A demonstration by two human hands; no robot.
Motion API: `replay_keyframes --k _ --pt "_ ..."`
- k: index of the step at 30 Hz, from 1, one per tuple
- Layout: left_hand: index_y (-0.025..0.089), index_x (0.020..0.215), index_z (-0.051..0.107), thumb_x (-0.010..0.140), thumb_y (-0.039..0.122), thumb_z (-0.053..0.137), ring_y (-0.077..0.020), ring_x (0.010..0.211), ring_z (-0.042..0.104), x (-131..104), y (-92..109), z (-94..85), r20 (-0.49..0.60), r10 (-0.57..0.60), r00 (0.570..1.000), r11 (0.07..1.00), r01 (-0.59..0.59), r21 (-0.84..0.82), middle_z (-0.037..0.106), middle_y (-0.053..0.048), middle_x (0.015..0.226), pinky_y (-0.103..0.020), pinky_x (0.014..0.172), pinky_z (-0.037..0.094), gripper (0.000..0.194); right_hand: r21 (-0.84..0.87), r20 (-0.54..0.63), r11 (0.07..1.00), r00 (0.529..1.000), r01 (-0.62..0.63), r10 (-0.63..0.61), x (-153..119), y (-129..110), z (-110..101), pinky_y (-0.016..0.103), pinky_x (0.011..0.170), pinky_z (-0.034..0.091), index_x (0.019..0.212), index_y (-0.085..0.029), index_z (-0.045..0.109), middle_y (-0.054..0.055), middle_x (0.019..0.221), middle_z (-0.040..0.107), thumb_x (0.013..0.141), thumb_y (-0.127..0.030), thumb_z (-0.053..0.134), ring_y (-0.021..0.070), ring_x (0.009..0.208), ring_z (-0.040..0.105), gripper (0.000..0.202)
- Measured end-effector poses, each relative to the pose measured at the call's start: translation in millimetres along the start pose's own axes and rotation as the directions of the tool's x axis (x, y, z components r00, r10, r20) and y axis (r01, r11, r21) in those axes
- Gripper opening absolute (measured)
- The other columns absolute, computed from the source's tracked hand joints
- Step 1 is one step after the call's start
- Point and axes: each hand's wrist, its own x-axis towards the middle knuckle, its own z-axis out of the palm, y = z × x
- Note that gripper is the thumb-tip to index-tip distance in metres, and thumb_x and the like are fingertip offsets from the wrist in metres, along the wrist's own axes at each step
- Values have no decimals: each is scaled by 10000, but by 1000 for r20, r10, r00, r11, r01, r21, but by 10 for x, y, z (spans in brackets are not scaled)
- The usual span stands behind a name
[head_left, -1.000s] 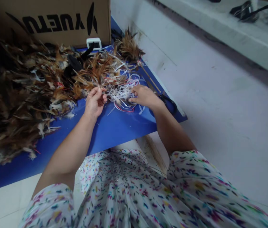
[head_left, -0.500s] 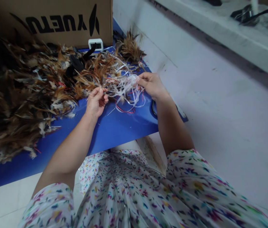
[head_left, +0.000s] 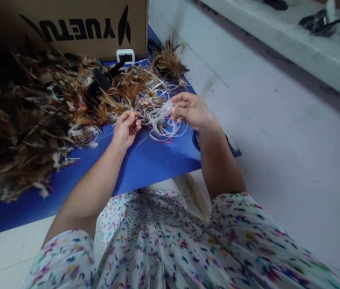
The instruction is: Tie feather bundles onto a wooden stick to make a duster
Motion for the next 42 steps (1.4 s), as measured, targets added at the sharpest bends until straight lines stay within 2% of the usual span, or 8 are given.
replay_keyframes --k 7,15,20,24,28,31,35,42 --pt "180 706 611 791 201 811 -30 497 555 -8 -4 4 -3 -12 1000 1000 12 -2 690 37 753 -131 447 473 218 -16 -77 998 995 63 -64 -153 -35 -77 286 569 553 944 -233 664 16 955 692 680 -85 773 180 748 718 322" --pt "184 706 596 787 207 817 -32 500 553 -20 2 17 -1 -19 1000 1000 19 2 690 40 756 -133 451 470 236 -27 -170 988 973 154 -156 -321 -235 -256 243 584 557 894 -233 679 -8 976 699 628 -78 789 126 696 702 327" --pt "178 698 590 794 187 804 -36 500 553 -12 -2 12 10 -10 1000 1000 10 -14 687 35 756 -141 448 472 235 8 -180 981 966 192 -187 -388 -318 -313 276 615 580 893 -260 661 4 986 712 665 -235 866 164 760 727 307" --pt "179 708 593 754 195 837 -34 499 552 -7 -7 5 12 -11 1000 1000 11 -19 688 46 747 -136 444 469 249 86 -118 960 959 268 -257 -328 -202 -339 312 628 590 933 -245 663 11 908 712 657 -349 900 192 767 737 378" --pt "177 716 598 747 199 842 -33 497 556 -10 -12 0 24 -7 1000 1000 8 -18 693 49 746 -135 448 475 246 156 -55 935 948 318 -314 -273 -71 -348 336 644 600 994 -255 662 17 909 728 694 -387 890 205 797 743 399" --pt "177 717 598 764 195 829 -31 494 554 -13 -12 0 20 -7 1000 1000 7 -9 690 48 744 -133 447 471 236 169 -97 919 934 355 -343 -293 -95 -355 367 670 612 992 -287 667 17 933 740 727 -399 868 227 852 748 351" --pt "180 722 598 773 198 826 -28 498 550 -17 -5 5 17 -7 1000 1000 7 3 690 48 757 -133 453 473 234 113 -216 871 867 478 -448 -329 -249 -385 410 723 623 965 -352 676 -12 954 748 762 -386 849 236 893 745 269" --pt "177 731 604 779 206 825 -26 500 548 -15 -3 3 18 -6 1000 1000 6 7 689 45 764 -132 453 470 228 106 -400 646 627 756 -668 -299 -501 -424 276 642 584 921 -318 710 -61 874 759 784 -183 784 139 785 748 206"
